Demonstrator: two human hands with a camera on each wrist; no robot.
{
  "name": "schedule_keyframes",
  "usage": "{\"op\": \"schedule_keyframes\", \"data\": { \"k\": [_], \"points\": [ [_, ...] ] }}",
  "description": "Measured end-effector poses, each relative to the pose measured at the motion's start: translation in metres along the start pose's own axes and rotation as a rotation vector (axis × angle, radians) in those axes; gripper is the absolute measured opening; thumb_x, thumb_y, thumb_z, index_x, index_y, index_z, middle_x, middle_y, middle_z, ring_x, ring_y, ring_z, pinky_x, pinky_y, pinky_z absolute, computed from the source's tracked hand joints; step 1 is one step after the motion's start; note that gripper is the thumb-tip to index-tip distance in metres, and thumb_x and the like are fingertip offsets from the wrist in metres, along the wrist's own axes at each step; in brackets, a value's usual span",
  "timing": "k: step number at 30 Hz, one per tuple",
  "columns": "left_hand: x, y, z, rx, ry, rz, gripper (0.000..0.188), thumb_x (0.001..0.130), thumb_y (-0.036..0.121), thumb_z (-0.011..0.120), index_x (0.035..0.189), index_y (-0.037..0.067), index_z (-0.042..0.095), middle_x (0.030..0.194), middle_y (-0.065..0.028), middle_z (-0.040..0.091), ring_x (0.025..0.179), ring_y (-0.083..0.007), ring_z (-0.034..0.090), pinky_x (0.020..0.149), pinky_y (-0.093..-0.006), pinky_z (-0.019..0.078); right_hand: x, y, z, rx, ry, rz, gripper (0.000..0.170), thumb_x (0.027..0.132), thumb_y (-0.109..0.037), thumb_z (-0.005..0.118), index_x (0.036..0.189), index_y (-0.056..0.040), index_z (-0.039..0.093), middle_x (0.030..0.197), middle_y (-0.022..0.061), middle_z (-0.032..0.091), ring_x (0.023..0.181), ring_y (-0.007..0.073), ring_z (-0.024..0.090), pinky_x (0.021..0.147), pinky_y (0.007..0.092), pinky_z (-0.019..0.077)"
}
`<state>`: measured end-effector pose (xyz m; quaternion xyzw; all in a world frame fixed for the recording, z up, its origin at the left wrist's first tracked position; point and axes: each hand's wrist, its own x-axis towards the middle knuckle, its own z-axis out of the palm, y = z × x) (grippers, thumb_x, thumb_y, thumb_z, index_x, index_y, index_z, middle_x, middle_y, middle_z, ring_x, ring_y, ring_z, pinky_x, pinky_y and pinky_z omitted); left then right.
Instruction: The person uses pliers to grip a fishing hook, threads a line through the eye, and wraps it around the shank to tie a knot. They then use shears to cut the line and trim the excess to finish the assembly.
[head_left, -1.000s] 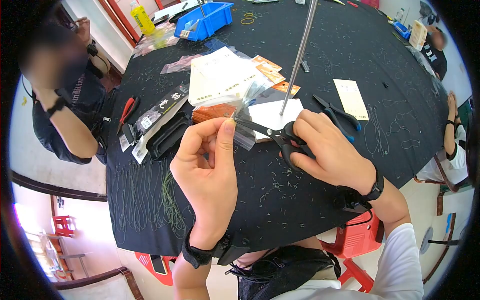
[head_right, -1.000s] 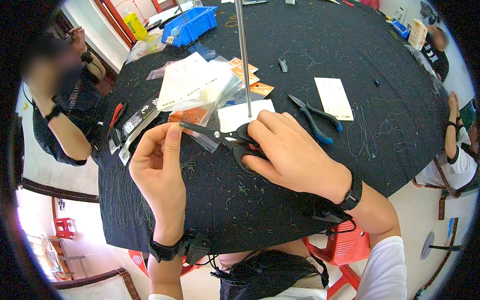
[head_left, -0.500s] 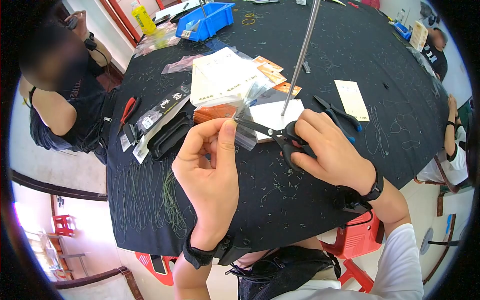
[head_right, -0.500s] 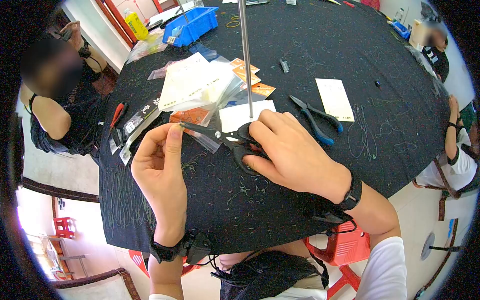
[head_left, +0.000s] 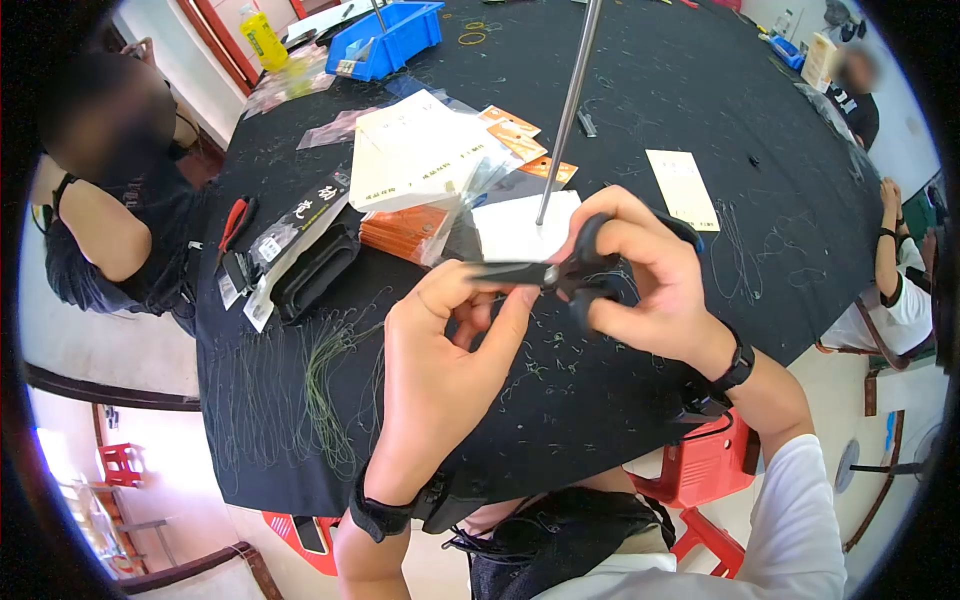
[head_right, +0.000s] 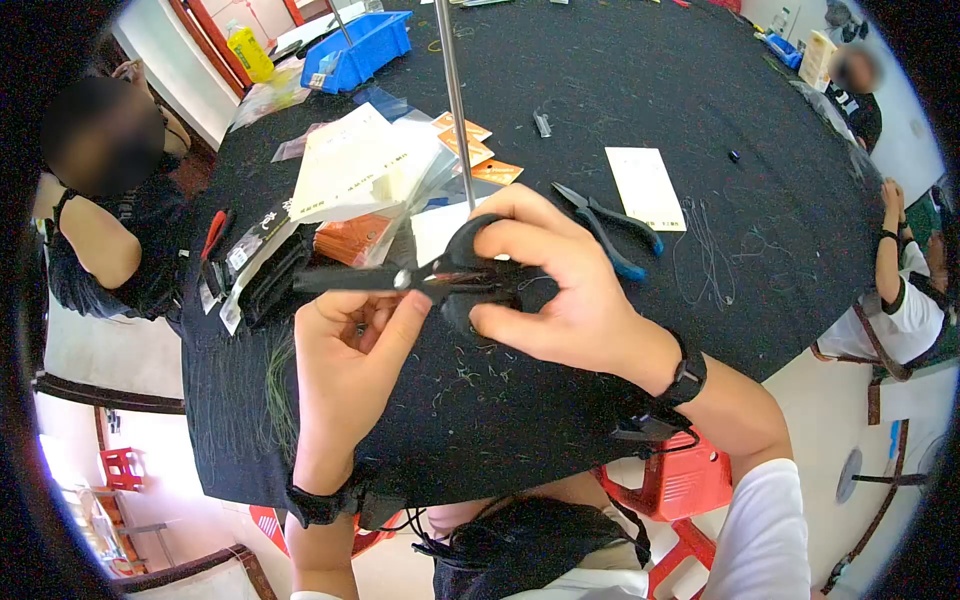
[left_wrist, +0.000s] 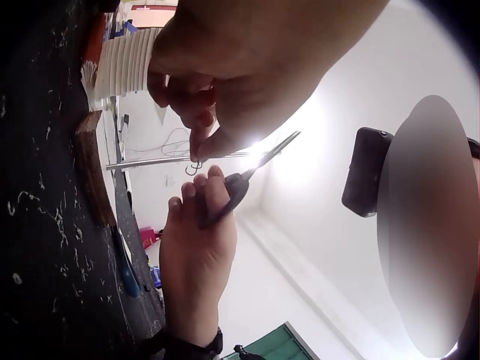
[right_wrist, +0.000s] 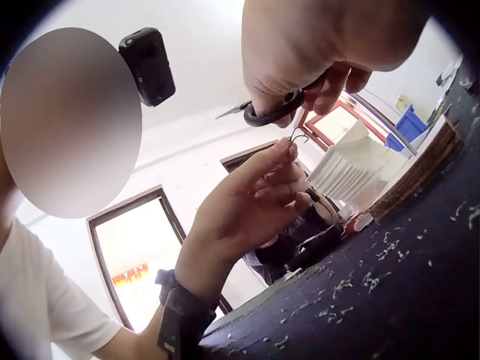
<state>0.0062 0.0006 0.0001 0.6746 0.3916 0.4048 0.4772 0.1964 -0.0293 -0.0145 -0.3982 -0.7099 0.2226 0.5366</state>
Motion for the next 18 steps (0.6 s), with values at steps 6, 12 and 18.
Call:
{"op": "schedule_keyframes", "data": {
  "k": [6, 12, 18],
  "points": [
    [-0.001, -0.003, 0.000, -0.021, -0.044, -0.061, 0.006, 0.076, 0.003, 0.067, 0.081, 0.002, 0.065, 0.061, 0.0042, 0.043, 0.054, -0.0016, 0.036, 0.045, -0.0181, 0.0282, -0.001, 0.000, 0.004, -0.064, -0.055, -0.017, 0.024, 0.061, 0.001, 0.066, 0.082, 0.0008, 0.054, 0.097, 0.0109, 0.052, 0.086, 0.0190, 0.055, 0.077, 0.0284, 0.0457],
    [-0.002, 0.004, 0.000, 0.027, -0.055, -0.027, 0.005, 0.075, 0.004, 0.068, 0.080, 0.003, 0.065, 0.061, 0.0034, 0.045, 0.051, -0.0022, 0.035, 0.045, -0.0188, 0.0280, 0.001, 0.000, 0.001, 0.012, -0.105, 0.037, 0.018, 0.062, 0.005, 0.058, 0.078, 0.0016, 0.051, 0.094, 0.0102, 0.048, 0.081, 0.0131, 0.053, 0.072, 0.0269, 0.0476],
    [0.000, 0.005, 0.000, 0.107, -0.068, -0.009, 0.003, 0.079, 0.005, 0.066, 0.080, 0.002, 0.065, 0.060, 0.0058, 0.043, 0.052, -0.0005, 0.033, 0.046, -0.0174, 0.0246, -0.002, 0.001, 0.002, 0.182, -0.068, 0.191, 0.014, 0.066, 0.005, 0.055, 0.079, 0.0022, 0.052, 0.095, 0.0096, 0.048, 0.081, 0.0133, 0.053, 0.074, 0.0276, 0.0483]
  ]
}}
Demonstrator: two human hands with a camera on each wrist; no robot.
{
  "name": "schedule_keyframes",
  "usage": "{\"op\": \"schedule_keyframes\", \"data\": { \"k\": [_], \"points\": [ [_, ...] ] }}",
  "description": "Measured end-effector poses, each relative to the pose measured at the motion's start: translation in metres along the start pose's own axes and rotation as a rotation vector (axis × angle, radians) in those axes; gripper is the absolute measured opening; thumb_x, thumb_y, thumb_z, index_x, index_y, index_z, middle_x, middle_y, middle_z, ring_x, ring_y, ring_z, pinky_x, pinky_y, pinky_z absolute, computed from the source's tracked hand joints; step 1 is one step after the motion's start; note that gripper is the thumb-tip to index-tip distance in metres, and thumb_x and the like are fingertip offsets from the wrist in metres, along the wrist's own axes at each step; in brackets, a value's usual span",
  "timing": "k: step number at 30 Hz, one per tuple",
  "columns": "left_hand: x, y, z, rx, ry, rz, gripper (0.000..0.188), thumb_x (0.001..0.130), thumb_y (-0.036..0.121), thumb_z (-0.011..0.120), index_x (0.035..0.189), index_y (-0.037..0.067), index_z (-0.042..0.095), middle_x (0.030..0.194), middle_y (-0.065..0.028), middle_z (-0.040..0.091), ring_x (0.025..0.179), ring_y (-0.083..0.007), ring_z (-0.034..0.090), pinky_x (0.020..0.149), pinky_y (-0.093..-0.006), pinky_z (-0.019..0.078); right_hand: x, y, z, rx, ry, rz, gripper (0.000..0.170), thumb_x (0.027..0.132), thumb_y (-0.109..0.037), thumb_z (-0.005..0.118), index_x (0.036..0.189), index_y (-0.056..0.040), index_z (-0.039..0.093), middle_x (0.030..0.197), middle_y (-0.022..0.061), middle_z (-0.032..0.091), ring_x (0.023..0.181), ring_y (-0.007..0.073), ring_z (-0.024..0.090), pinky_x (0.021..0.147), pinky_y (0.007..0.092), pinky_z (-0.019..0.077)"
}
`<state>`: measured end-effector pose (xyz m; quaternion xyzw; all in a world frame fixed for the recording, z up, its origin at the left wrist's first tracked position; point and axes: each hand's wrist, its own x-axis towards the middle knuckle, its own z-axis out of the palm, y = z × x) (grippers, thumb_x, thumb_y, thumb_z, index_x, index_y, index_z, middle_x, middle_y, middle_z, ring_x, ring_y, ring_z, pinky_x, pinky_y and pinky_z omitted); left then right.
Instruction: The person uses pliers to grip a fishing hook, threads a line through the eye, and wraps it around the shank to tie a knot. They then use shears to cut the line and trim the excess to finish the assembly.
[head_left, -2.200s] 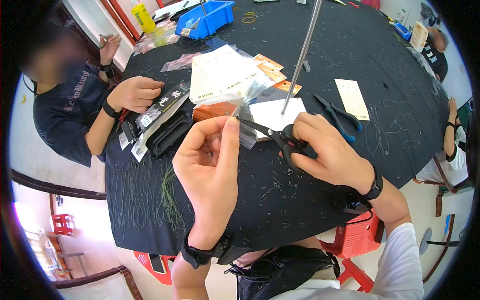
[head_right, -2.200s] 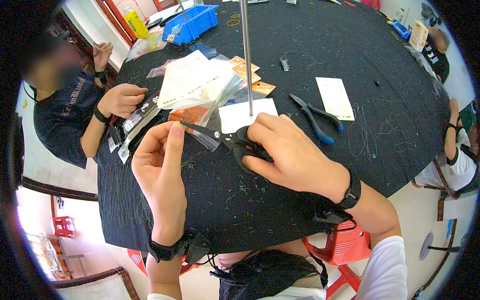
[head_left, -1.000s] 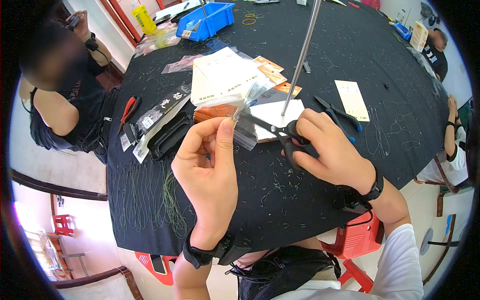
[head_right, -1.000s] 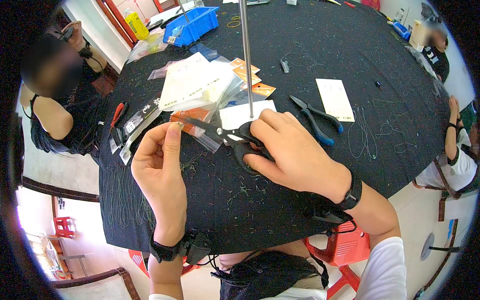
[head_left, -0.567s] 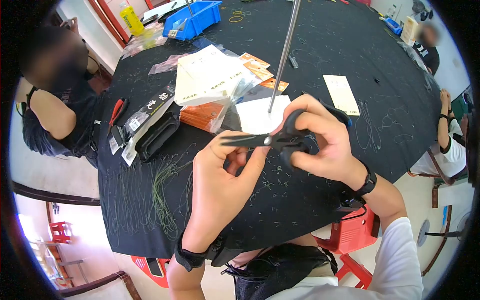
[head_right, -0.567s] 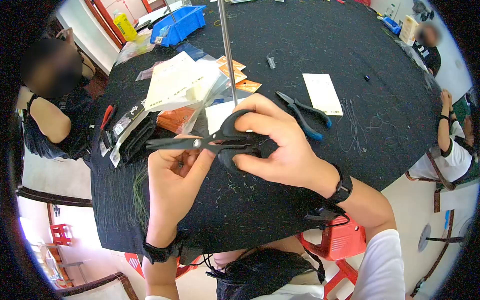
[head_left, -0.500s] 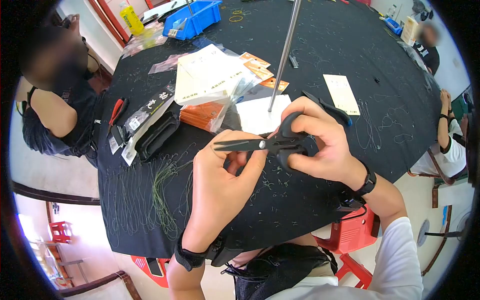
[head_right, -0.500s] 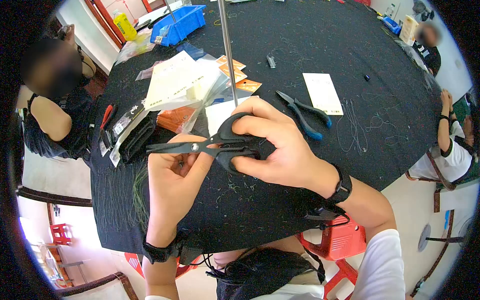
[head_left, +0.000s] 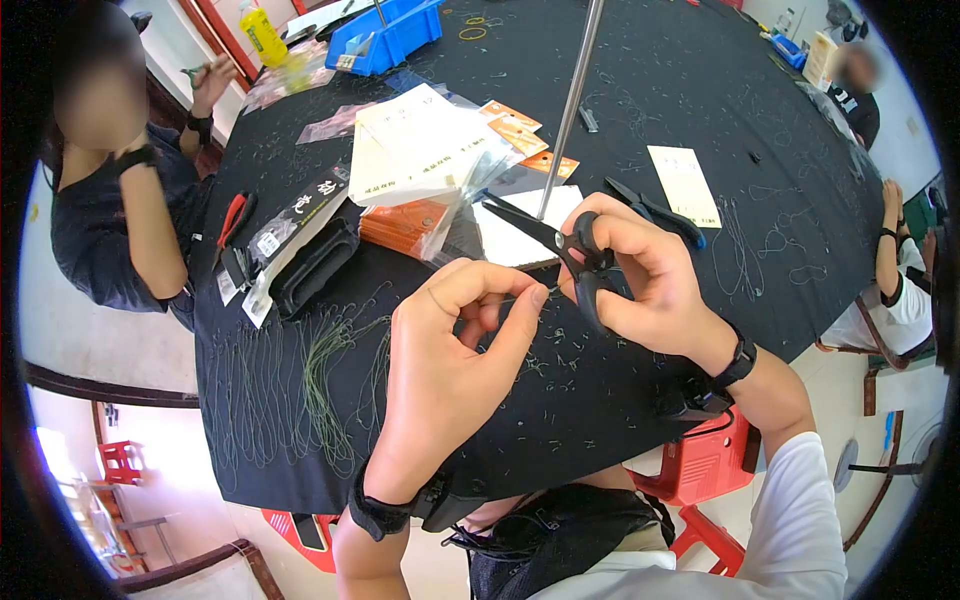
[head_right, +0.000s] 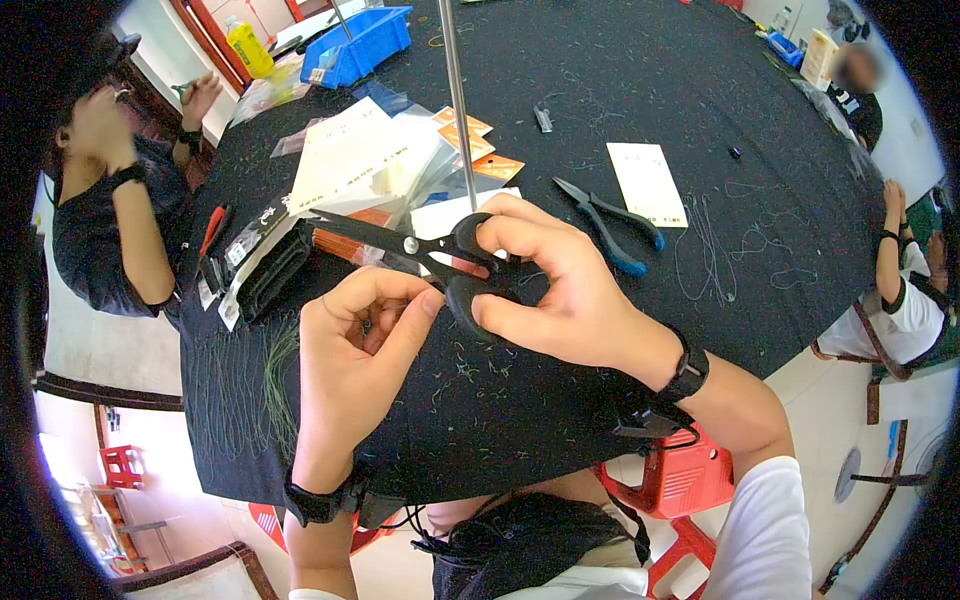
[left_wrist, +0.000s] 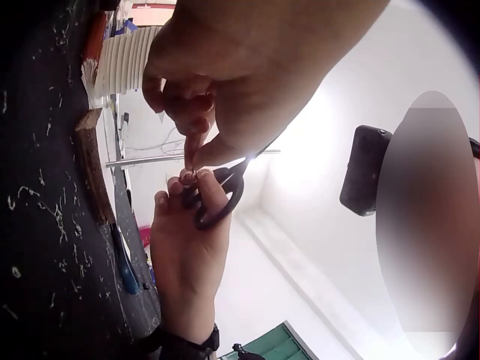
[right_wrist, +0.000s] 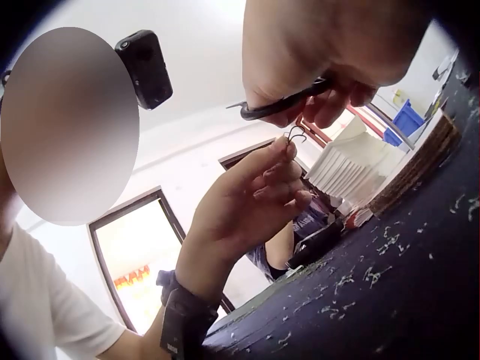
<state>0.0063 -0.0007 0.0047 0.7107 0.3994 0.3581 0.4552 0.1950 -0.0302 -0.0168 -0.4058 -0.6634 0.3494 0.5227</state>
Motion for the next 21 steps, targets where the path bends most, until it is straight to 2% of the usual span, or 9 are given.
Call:
{"op": "schedule_keyframes", "data": {
  "k": [1, 5, 7, 8, 10, 17, 19, 21],
  "points": [
    [0.000, 0.000, 0.000, -0.010, -0.008, 0.021, 0.004, 0.082, 0.003, 0.064, 0.081, 0.000, 0.064, 0.061, 0.0088, 0.042, 0.054, 0.0022, 0.031, 0.047, -0.0150, 0.0217, 0.000, 0.002, 0.000, -0.018, 0.001, -0.010, 0.014, 0.066, 0.006, 0.055, 0.079, 0.0024, 0.052, 0.095, 0.0094, 0.048, 0.081, 0.0135, 0.053, 0.074, 0.0276, 0.0480],
    [0.000, 0.001, 0.000, -0.016, 0.000, 0.005, 0.005, 0.082, 0.004, 0.064, 0.080, -0.001, 0.064, 0.061, 0.0087, 0.042, 0.053, 0.0022, 0.031, 0.046, -0.0150, 0.0214, 0.001, 0.002, 0.000, -0.039, 0.016, -0.034, 0.015, 0.064, 0.007, 0.056, 0.078, 0.0023, 0.052, 0.095, 0.0095, 0.048, 0.082, 0.0134, 0.053, 0.074, 0.0271, 0.0479],
    [0.000, 0.001, 0.000, -0.027, 0.020, -0.044, 0.004, 0.077, 0.006, 0.068, 0.079, 0.004, 0.066, 0.059, 0.0027, 0.044, 0.050, -0.0031, 0.035, 0.046, -0.0197, 0.0279, 0.003, -0.002, 0.001, -0.080, -0.020, -0.110, 0.016, 0.063, 0.007, 0.056, 0.077, 0.0020, 0.051, 0.093, 0.0095, 0.048, 0.083, 0.0131, 0.052, 0.075, 0.0268, 0.0479],
    [0.000, 0.002, 0.000, -0.027, 0.019, -0.045, 0.004, 0.077, 0.006, 0.068, 0.079, 0.004, 0.066, 0.059, 0.0027, 0.044, 0.050, -0.0031, 0.035, 0.046, -0.0197, 0.0279, 0.002, -0.001, 0.001, -0.079, -0.020, -0.109, 0.016, 0.063, 0.007, 0.056, 0.077, 0.0020, 0.051, 0.093, 0.0095, 0.048, 0.083, 0.0131, 0.052, 0.075, 0.0268, 0.0479],
    [-0.001, 0.002, 0.001, -0.061, 0.018, -0.057, 0.004, 0.076, 0.006, 0.068, 0.079, 0.004, 0.066, 0.060, 0.0029, 0.045, 0.051, -0.0027, 0.036, 0.046, -0.0192, 0.0285, 0.000, 0.004, 0.002, -0.072, 0.001, -0.099, 0.023, 0.065, -0.002, 0.066, 0.085, 0.0024, 0.055, 0.087, 0.0086, 0.053, 0.078, 0.0174, 0.055, 0.070, 0.0274, 0.0447],
    [-0.003, 0.005, 0.001, -0.073, -0.006, -0.057, 0.004, 0.076, 0.005, 0.067, 0.078, 0.004, 0.065, 0.062, 0.0029, 0.045, 0.052, -0.0022, 0.037, 0.046, -0.0188, 0.0285, 0.001, 0.001, 0.002, -0.057, -0.026, -0.115, 0.023, 0.065, 0.001, 0.065, 0.084, 0.0017, 0.053, 0.088, 0.0084, 0.052, 0.077, 0.0171, 0.054, 0.074, 0.0273, 0.0457],
    [-0.003, 0.003, 0.001, -0.102, -0.021, -0.045, 0.004, 0.075, 0.005, 0.068, 0.079, 0.004, 0.066, 0.062, 0.0027, 0.045, 0.053, -0.0022, 0.037, 0.046, -0.0187, 0.0283, 0.002, -0.003, 0.004, -0.012, -0.023, -0.099, 0.015, 0.065, 0.008, 0.059, 0.074, 0.0006, 0.049, 0.090, 0.0094, 0.049, 0.079, 0.0122, 0.048, 0.070, 0.0252, 0.0432],
    [-0.001, 0.001, -0.001, -0.013, -0.023, -0.016, 0.003, 0.080, 0.002, 0.065, 0.081, -0.001, 0.063, 0.064, 0.0076, 0.046, 0.057, 0.0028, 0.035, 0.048, -0.0137, 0.0255, -0.002, 0.008, 0.003, 0.159, 0.073, -0.086, 0.021, 0.066, 0.005, 0.060, 0.085, 0.0026, 0.052, 0.093, 0.0081, 0.050, 0.088, 0.0141, 0.051, 0.080, 0.0259, 0.0425]
  ]
}}
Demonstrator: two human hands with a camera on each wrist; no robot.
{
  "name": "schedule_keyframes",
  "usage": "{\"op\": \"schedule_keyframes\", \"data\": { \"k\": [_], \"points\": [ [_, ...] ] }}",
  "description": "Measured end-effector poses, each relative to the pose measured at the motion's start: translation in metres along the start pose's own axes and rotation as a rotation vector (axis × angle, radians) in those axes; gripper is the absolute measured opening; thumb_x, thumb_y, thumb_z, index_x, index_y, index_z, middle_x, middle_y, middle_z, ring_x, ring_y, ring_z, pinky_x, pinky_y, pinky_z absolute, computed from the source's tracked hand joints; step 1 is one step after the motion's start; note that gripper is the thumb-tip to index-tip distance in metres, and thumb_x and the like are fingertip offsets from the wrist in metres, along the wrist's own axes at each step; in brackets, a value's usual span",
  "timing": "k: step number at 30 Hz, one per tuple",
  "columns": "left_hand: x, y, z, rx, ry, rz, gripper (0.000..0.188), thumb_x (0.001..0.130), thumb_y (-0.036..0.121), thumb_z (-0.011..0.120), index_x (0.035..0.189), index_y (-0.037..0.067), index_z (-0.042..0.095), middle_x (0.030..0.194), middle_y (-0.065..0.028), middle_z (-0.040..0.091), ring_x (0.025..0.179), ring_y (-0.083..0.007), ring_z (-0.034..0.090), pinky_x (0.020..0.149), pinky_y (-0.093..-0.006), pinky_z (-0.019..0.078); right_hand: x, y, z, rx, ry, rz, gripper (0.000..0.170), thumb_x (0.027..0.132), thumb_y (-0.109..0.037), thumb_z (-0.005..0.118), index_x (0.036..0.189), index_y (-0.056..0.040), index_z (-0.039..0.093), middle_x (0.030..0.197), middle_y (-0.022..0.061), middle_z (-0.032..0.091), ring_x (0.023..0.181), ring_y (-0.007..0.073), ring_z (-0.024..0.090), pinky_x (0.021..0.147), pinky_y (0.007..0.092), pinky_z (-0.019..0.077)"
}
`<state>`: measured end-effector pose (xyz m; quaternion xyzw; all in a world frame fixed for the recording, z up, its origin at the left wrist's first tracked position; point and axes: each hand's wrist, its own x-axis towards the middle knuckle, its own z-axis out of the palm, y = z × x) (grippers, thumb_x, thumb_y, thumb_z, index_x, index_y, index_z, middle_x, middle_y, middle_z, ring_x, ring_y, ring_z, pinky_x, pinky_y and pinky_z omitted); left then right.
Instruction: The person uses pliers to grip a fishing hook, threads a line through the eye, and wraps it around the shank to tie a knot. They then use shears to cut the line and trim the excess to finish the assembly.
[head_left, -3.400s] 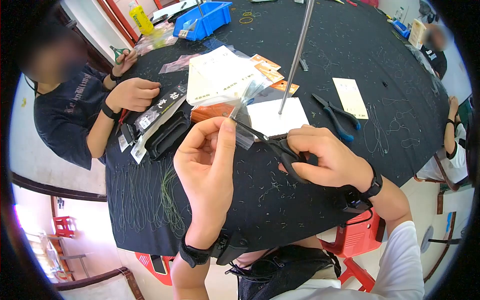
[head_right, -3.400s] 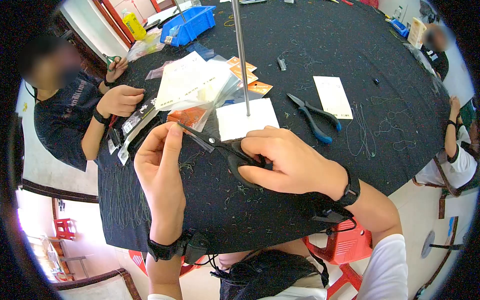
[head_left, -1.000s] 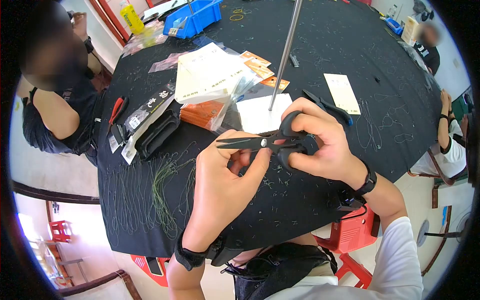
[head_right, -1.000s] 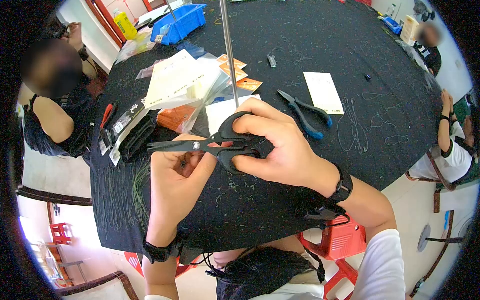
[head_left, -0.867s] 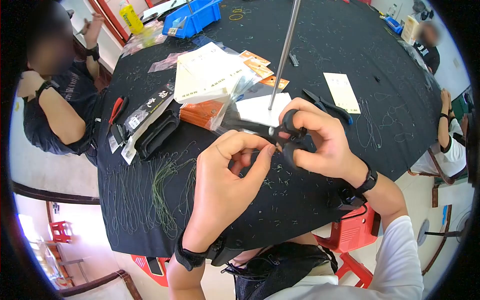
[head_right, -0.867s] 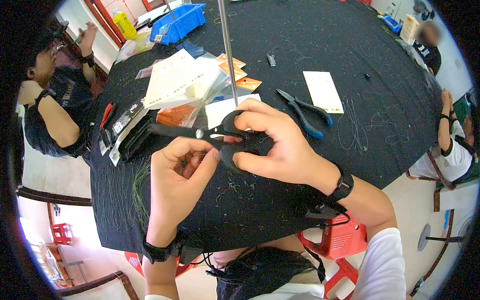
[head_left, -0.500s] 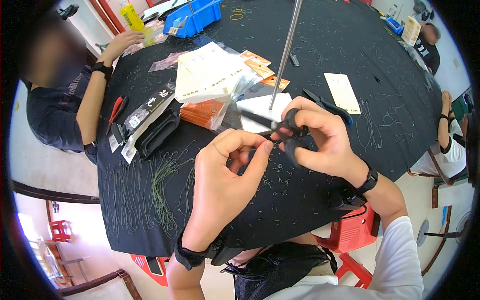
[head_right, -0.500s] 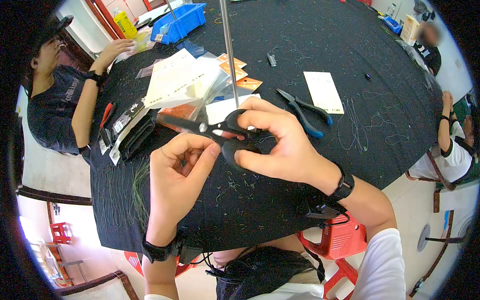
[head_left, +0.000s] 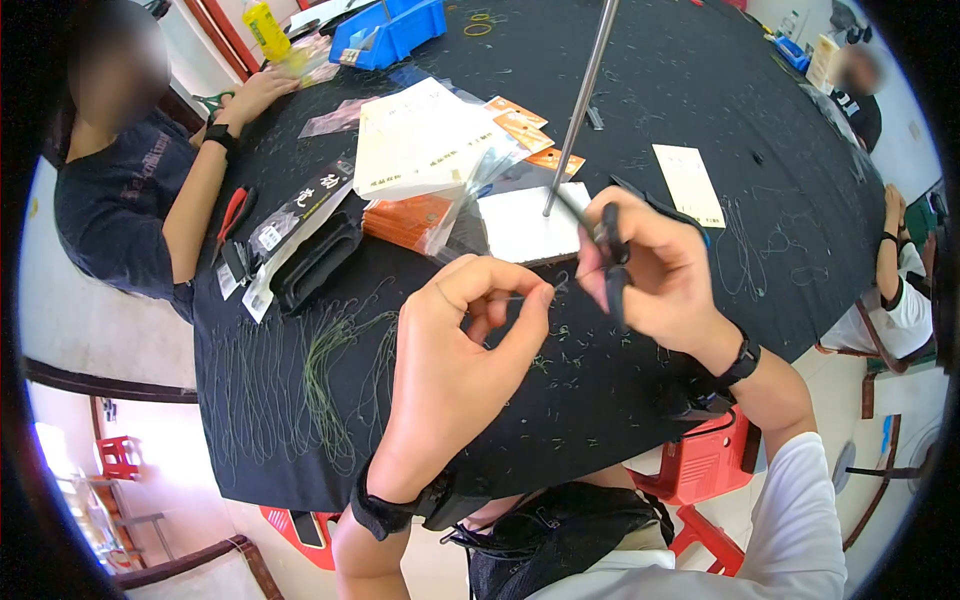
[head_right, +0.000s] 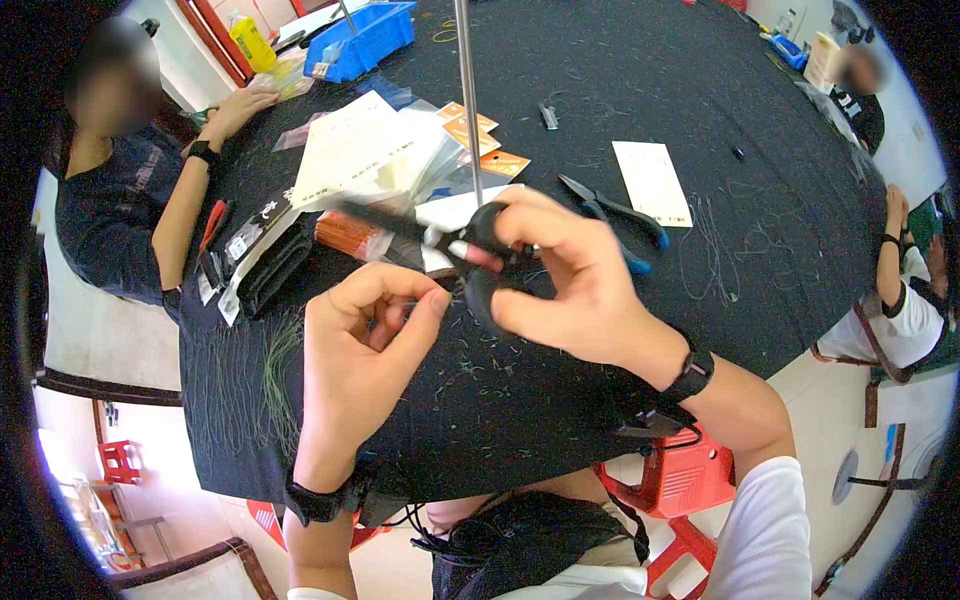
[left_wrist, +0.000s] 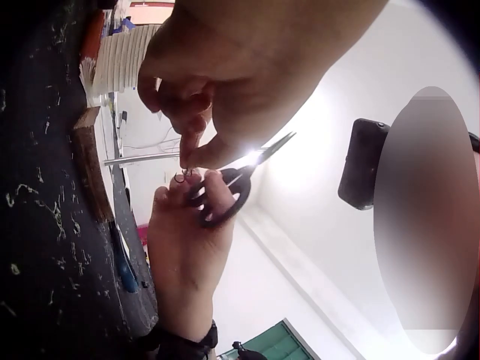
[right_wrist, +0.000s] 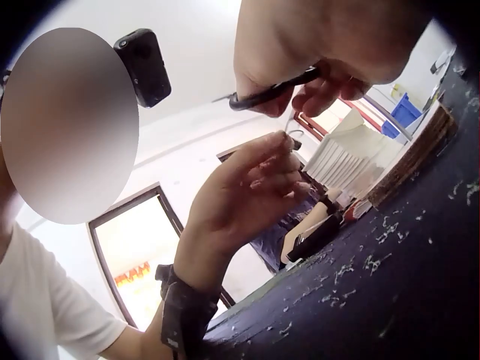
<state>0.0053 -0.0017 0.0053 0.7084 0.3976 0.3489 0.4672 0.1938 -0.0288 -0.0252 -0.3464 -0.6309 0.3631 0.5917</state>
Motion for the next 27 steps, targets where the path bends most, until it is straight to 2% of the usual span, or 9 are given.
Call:
{"op": "schedule_keyframes", "data": {
  "k": [2, 4, 6, 10, 12, 15, 20, 25, 27],
  "points": [
    [0.001, -0.005, 0.001, -0.091, 0.014, -0.036, 0.003, 0.082, 0.002, 0.064, 0.082, -0.001, 0.063, 0.064, 0.0081, 0.046, 0.057, 0.0028, 0.035, 0.049, -0.0141, 0.0255, 0.002, -0.004, -0.003, -0.068, 0.002, -0.021, 0.020, 0.066, 0.006, 0.058, 0.084, 0.0030, 0.051, 0.093, 0.0078, 0.049, 0.088, 0.0127, 0.048, 0.081, 0.0250, 0.0405],
    [0.002, -0.005, 0.001, -0.165, 0.174, -0.017, 0.004, 0.077, 0.006, 0.067, 0.079, 0.003, 0.065, 0.061, 0.0058, 0.044, 0.056, -0.0001, 0.037, 0.048, -0.0165, 0.0277, 0.003, -0.004, -0.005, -0.185, 0.041, -0.034, 0.018, 0.067, 0.005, 0.058, 0.083, 0.0022, 0.051, 0.089, 0.0063, 0.047, 0.083, 0.0120, 0.046, 0.077, 0.0248, 0.0398],
    [0.003, -0.001, -0.001, -0.148, 0.193, -0.036, 0.006, 0.081, 0.007, 0.066, 0.081, 0.001, 0.065, 0.061, 0.0078, 0.044, 0.057, 0.0007, 0.037, 0.049, -0.0153, 0.0287, 0.003, -0.004, -0.002, -0.193, 0.061, 0.014, 0.014, 0.068, 0.003, 0.058, 0.080, 0.0013, 0.050, 0.083, 0.0045, 0.044, 0.079, 0.0111, 0.044, 0.072, 0.0246, 0.0378],
    [0.004, -0.001, -0.005, -0.376, 0.224, -0.046, 0.012, 0.086, 0.009, 0.063, 0.087, -0.003, 0.063, 0.067, 0.0077, 0.049, 0.060, 0.0017, 0.041, 0.053, -0.0139, 0.0319, 0.004, -0.004, -0.003, -0.272, 0.050, 0.006, 0.010, 0.070, 0.000, 0.058, 0.077, 0.0008, 0.050, 0.079, 0.0041, 0.043, 0.076, 0.0120, 0.043, 0.069, 0.0253, 0.0361],
    [0.004, -0.003, -0.007, -0.441, 0.177, -0.109, 0.013, 0.087, 0.012, 0.060, 0.089, -0.001, 0.064, 0.077, 0.0027, 0.060, 0.067, -0.0009, 0.046, 0.061, -0.0151, 0.0347, 0.004, -0.004, -0.002, -0.313, 0.055, 0.016, 0.010, 0.070, -0.001, 0.058, 0.076, 0.0009, 0.051, 0.078, 0.0040, 0.044, 0.075, 0.0124, 0.043, 0.068, 0.0259, 0.0360],
    [0.008, -0.001, -0.002, -0.506, 0.276, -0.094, 0.010, 0.087, 0.009, 0.062, 0.088, -0.001, 0.063, 0.066, 0.0076, 0.051, 0.059, 0.0021, 0.041, 0.053, -0.0129, 0.0303, 0.006, -0.009, 0.002, -0.267, 0.108, 0.064, 0.010, 0.071, -0.002, 0.058, 0.075, 0.0004, 0.049, 0.076, 0.0058, 0.043, 0.071, 0.0151, 0.043, 0.065, 0.0267, 0.0350],
    [0.007, -0.002, -0.009, -0.459, 0.366, -0.027, 0.009, 0.086, 0.008, 0.062, 0.086, -0.001, 0.063, 0.065, 0.0081, 0.050, 0.058, 0.0026, 0.038, 0.051, -0.0141, 0.0266, 0.009, -0.024, 0.000, -0.836, -0.098, -0.040, 0.018, 0.069, -0.009, 0.062, 0.071, -0.0033, 0.045, 0.072, 0.0107, 0.043, 0.067, 0.0253, 0.044, 0.061, 0.0325, 0.0326],
    [0.008, -0.004, -0.007, -0.462, 0.437, 0.058, 0.008, 0.086, 0.007, 0.063, 0.086, -0.001, 0.063, 0.064, 0.0082, 0.049, 0.057, 0.0023, 0.037, 0.051, -0.0139, 0.0272, 0.009, -0.029, 0.005, -0.864, -0.095, -0.006, 0.023, 0.068, -0.015, 0.065, 0.075, -0.0047, 0.045, 0.073, 0.0096, 0.044, 0.066, 0.0266, 0.044, 0.062, 0.0344, 0.0320],
    [0.008, -0.005, -0.008, -0.461, 0.449, 0.080, 0.007, 0.086, 0.006, 0.063, 0.087, -0.001, 0.063, 0.065, 0.0080, 0.048, 0.057, 0.0023, 0.037, 0.051, -0.0138, 0.0274, 0.010, -0.027, 0.002, -0.989, -0.159, -0.044, 0.026, 0.069, -0.020, 0.066, 0.076, -0.0050, 0.046, 0.074, 0.0091, 0.044, 0.068, 0.0268, 0.044, 0.063, 0.0346, 0.0326]
  ]
}}
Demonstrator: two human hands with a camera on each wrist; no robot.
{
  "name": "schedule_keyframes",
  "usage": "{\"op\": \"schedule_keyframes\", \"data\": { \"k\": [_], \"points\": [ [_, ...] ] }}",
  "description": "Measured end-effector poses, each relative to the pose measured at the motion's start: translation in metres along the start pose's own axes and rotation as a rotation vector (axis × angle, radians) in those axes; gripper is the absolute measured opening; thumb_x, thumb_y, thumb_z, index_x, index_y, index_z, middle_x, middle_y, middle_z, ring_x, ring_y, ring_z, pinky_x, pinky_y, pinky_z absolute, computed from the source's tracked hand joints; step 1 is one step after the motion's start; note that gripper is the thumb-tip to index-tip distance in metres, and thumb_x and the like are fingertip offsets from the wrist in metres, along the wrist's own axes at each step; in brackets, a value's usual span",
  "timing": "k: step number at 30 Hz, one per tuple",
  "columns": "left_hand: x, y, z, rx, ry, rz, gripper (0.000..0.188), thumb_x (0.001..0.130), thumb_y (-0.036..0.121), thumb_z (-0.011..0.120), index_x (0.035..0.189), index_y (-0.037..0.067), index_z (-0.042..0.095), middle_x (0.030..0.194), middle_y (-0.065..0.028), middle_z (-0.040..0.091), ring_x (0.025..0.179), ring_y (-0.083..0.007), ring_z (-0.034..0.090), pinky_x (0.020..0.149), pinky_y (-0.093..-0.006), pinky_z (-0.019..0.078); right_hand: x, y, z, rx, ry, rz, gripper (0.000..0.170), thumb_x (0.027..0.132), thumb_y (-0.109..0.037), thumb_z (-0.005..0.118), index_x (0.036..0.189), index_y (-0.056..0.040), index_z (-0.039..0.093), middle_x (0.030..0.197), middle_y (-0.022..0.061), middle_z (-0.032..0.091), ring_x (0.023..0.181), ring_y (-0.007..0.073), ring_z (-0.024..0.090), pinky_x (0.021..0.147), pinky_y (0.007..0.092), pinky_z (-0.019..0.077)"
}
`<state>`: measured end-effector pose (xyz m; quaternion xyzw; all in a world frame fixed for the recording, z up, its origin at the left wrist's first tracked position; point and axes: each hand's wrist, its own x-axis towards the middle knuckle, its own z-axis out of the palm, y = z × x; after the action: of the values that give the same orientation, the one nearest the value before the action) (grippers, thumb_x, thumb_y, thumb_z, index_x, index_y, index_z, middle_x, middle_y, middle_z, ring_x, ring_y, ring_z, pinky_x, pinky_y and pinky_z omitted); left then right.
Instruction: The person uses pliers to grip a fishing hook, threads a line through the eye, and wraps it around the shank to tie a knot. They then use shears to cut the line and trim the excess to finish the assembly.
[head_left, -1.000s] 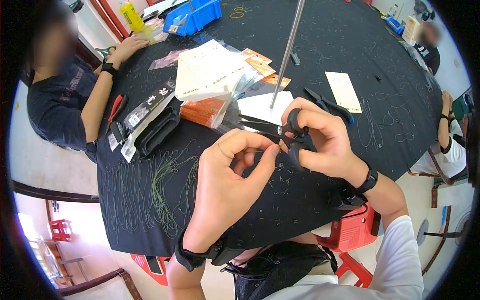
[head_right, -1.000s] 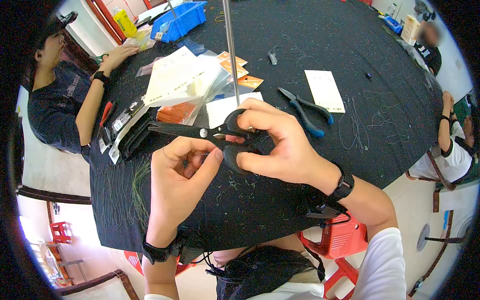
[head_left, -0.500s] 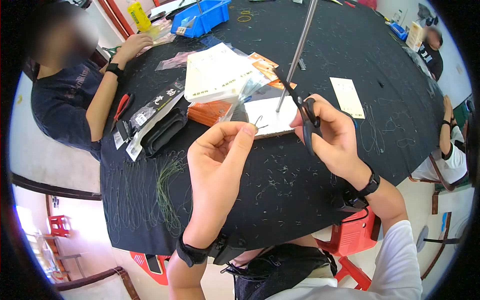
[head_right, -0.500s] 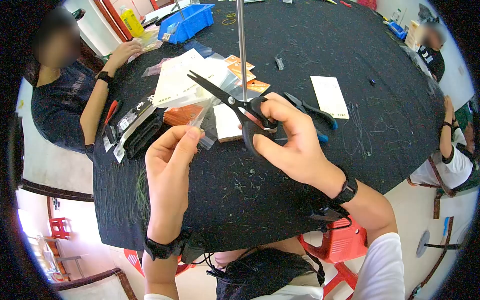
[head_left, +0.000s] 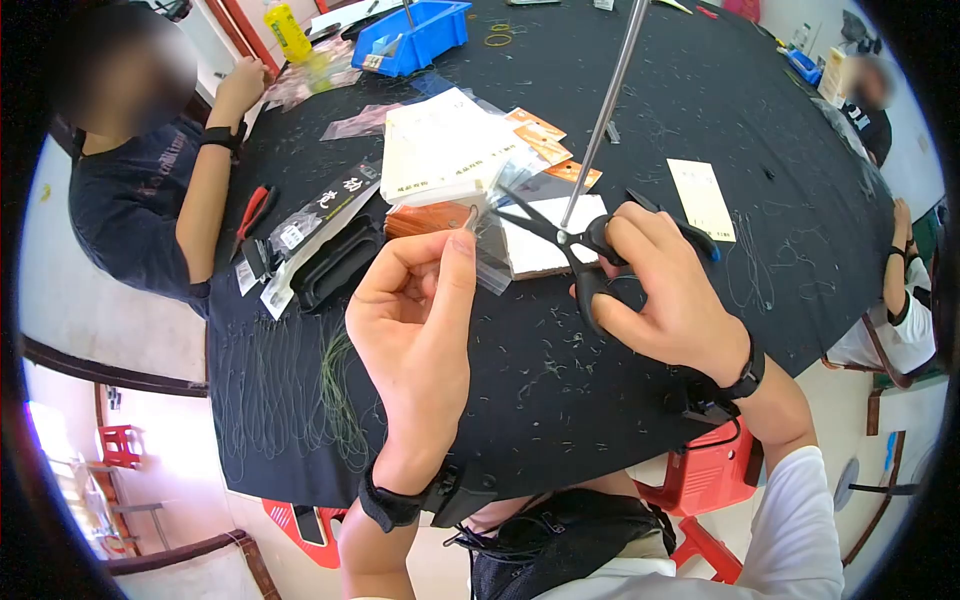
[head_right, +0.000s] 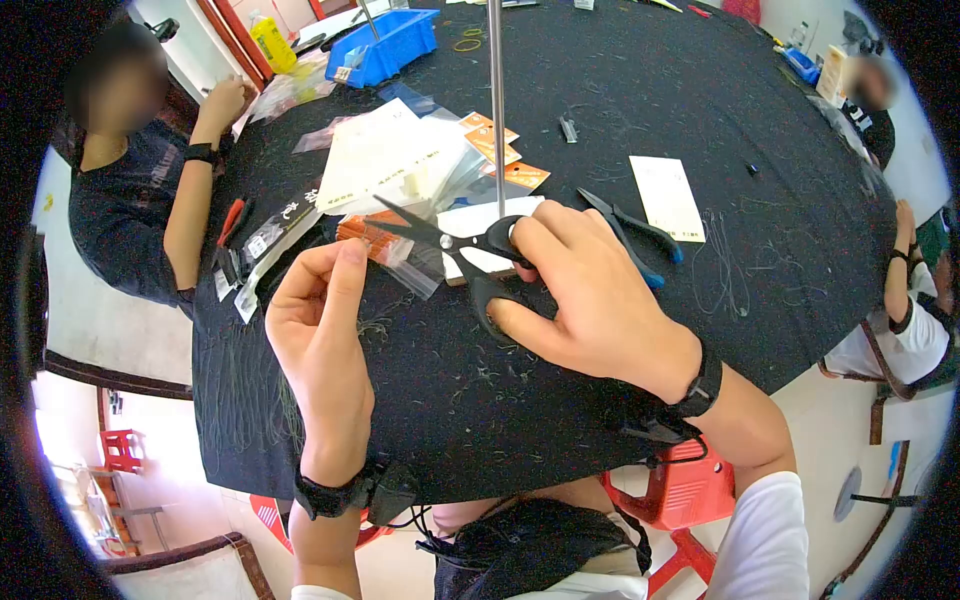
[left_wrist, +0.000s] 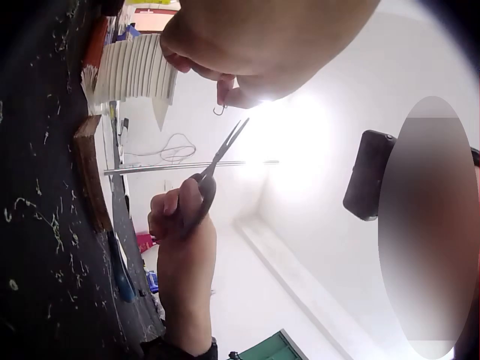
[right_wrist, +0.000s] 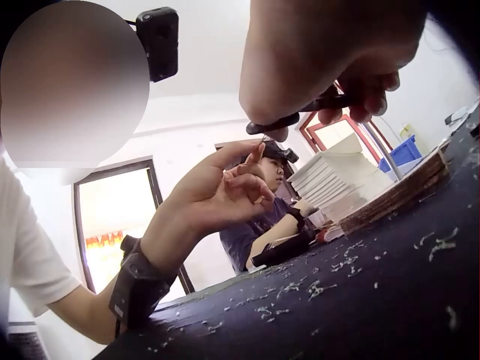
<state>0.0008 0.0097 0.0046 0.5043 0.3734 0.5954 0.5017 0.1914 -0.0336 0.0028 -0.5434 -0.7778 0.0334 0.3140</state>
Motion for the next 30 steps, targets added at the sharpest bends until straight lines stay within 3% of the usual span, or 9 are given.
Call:
{"op": "schedule_keyframes", "data": {
  "k": [14, 30],
  "points": [
    [-0.0010, -0.0004, 0.0007, 0.025, -0.002, -0.001, 0.008, 0.086, 0.005, 0.062, 0.088, -0.002, 0.062, 0.067, 0.0077, 0.048, 0.060, 0.0023, 0.037, 0.053, -0.0129, 0.0292, -0.0003, 0.0012, -0.0011, -0.075, -0.100, -0.045, 0.028, 0.072, -0.024, 0.067, 0.081, -0.0039, 0.050, 0.075, 0.0104, 0.045, 0.071, 0.0279, 0.046, 0.066, 0.0365, 0.0343],
    [-0.0013, -0.0029, 0.0000, 0.306, 0.012, 0.130, 0.006, 0.086, 0.005, 0.062, 0.088, -0.001, 0.062, 0.068, 0.0074, 0.047, 0.062, 0.0020, 0.038, 0.053, -0.0124, 0.0305, -0.0018, 0.0021, 0.0009, -0.054, -0.121, -0.031, 0.026, 0.074, -0.024, 0.066, 0.082, -0.0043, 0.051, 0.074, 0.0100, 0.046, 0.069, 0.0275, 0.047, 0.066, 0.0368, 0.0355]
  ]
}}
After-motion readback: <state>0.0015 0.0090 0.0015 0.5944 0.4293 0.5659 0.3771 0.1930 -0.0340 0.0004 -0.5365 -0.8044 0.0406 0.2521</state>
